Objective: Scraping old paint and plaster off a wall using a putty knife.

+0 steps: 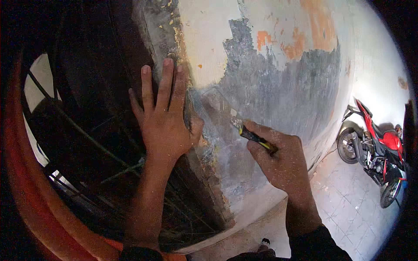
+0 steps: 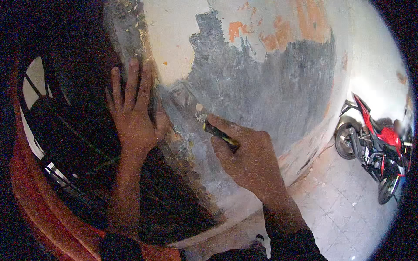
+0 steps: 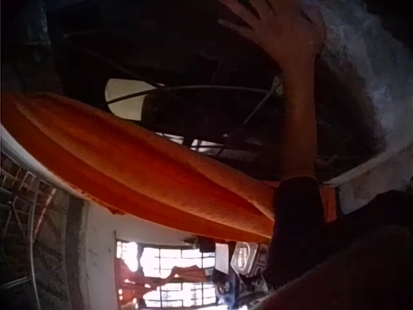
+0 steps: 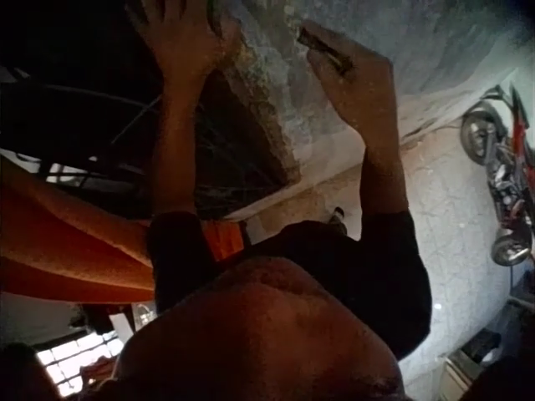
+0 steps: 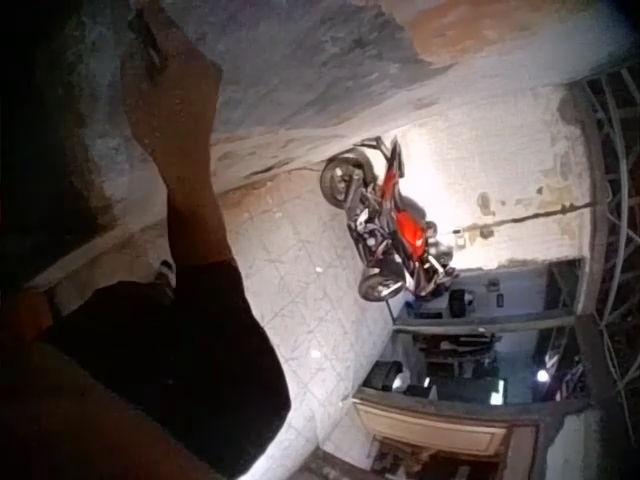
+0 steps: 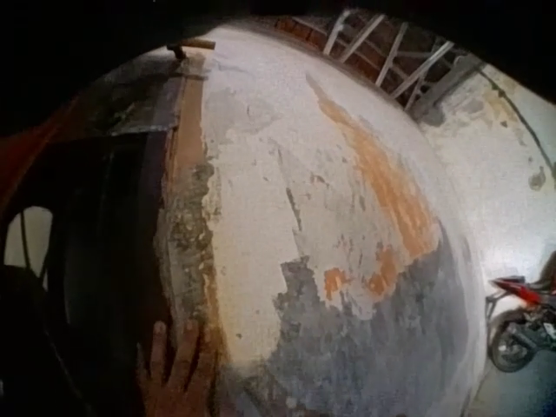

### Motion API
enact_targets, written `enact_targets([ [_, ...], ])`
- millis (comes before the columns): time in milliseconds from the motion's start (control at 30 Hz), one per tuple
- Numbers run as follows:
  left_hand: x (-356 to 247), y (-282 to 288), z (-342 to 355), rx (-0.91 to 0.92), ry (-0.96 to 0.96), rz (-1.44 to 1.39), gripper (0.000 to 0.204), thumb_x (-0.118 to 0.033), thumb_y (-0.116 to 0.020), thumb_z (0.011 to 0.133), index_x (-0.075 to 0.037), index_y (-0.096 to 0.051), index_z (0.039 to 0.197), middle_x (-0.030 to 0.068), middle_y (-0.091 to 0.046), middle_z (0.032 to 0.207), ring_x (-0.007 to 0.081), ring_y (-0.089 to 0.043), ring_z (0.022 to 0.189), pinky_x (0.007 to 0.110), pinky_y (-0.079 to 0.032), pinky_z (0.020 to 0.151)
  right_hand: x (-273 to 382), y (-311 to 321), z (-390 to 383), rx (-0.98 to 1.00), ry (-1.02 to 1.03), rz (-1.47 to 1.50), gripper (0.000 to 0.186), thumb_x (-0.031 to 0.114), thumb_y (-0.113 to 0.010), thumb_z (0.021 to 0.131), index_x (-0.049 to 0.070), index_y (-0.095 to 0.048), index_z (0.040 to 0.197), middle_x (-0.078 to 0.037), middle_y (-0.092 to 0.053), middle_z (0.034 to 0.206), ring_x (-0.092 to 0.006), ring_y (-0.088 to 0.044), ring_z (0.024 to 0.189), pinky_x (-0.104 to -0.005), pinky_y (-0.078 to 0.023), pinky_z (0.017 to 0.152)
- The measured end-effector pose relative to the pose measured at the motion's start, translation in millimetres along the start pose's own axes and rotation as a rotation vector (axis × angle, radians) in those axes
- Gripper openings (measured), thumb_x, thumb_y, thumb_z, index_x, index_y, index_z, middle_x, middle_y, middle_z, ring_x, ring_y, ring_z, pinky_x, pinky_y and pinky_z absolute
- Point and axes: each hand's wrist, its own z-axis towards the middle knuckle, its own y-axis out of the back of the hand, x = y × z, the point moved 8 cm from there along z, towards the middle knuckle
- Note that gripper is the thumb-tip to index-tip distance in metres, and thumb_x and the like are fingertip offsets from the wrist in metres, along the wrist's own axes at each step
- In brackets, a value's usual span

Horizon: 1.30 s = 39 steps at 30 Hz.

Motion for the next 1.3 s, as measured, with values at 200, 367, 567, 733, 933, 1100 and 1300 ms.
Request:
enact_targets([
  [200,3.5,-0.3,-0.7,-0.016,0.016,-0.006,0.096,-0.031,-0.067,0.068,-0.018,-0.041,0.160,0.0046,-0.026,0.171,0.0405,-0.019,0.157,0.076,-0.022,0.115,-3.0,-6.0,15.2,0.040,-0.018,-0.020,0.039,0.005,-0.072,0.090,0.003,-0.071,0.128,-0.020,-0.077,0.105,-0.0218,-0.075,0.097,-0.0328,-0.057,0.086],
  [367,-1.1,-2.5,0.7,0.001,0.020,-0.017,0.095,-0.030,-0.066,0.067,-0.018,-0.043,0.158,0.0050,-0.027,0.171,0.0407,-0.020,0.157,0.076,-0.023,0.115,-3.5,-3.3,8.9,0.029,0.008,-0.015,0.039,0.005,-0.071,0.091,0.003,-0.070,0.129,-0.020,-0.077,0.107,-0.0196,-0.073,0.096,-0.0323,-0.057,0.083],
  [567,6.1,-0.3,-0.6,-0.003,0.004,0.013,0.097,-0.031,-0.067,0.066,-0.017,-0.041,0.159,0.0048,-0.026,0.171,0.0413,-0.020,0.157,0.076,-0.023,0.115,-1.5,0.3,9.3,0.003,0.025,0.028,0.039,0.007,-0.070,0.092,0.007,-0.071,0.131,-0.021,-0.077,0.105,-0.0196,-0.074,0.088,-0.0324,-0.057,0.083],
  [733,-2.2,-2.2,3.4,-0.036,-0.001,-0.023,0.100,-0.032,-0.067,0.066,-0.018,-0.038,0.161,0.0057,-0.026,0.171,0.0421,-0.020,0.156,0.077,-0.023,0.114,3.4,2.0,28.8,-0.022,0.016,-0.121,0.039,0.006,-0.070,0.091,0.005,-0.070,0.130,-0.022,-0.076,0.108,-0.0231,-0.076,0.096,-0.0339,-0.058,0.084],
  [933,1.5,-1.7,-0.5,-0.001,0.008,0.017,0.102,-0.035,-0.069,0.065,-0.021,-0.037,0.161,0.0062,-0.025,0.171,0.0424,-0.019,0.157,0.078,-0.023,0.113,-6.7,4.7,5.2,-0.007,0.050,-0.086,0.040,0.011,-0.071,0.091,0.005,-0.070,0.130,-0.022,-0.077,0.104,-0.0213,-0.075,0.084,-0.0346,-0.058,0.078],
  [1100,-2.8,-0.9,-1.2,-0.008,0.002,0.033,0.100,-0.037,-0.070,0.066,-0.022,-0.040,0.160,0.0063,-0.025,0.171,0.0420,-0.018,0.157,0.079,-0.023,0.112,-13.4,4.2,14.8,0.090,-0.031,-0.132,0.041,0.010,-0.071,0.089,0.006,-0.071,0.130,-0.021,-0.077,0.097,-0.0188,-0.067,0.069,-0.0340,-0.055,0.069],
  [1300,-3.5,5.1,5.7,-0.104,0.002,-0.092,0.082,-0.025,-0.063,0.074,-0.020,-0.049,0.154,0.0089,-0.034,0.168,0.0474,-0.024,0.154,0.069,-0.024,0.117,6.8,5.0,38.3,-0.008,0.061,-0.122,0.042,0.008,-0.069,0.090,0.007,-0.070,0.132,-0.021,-0.076,0.095,-0.0199,-0.067,0.068,-0.0336,-0.055,0.068],
])
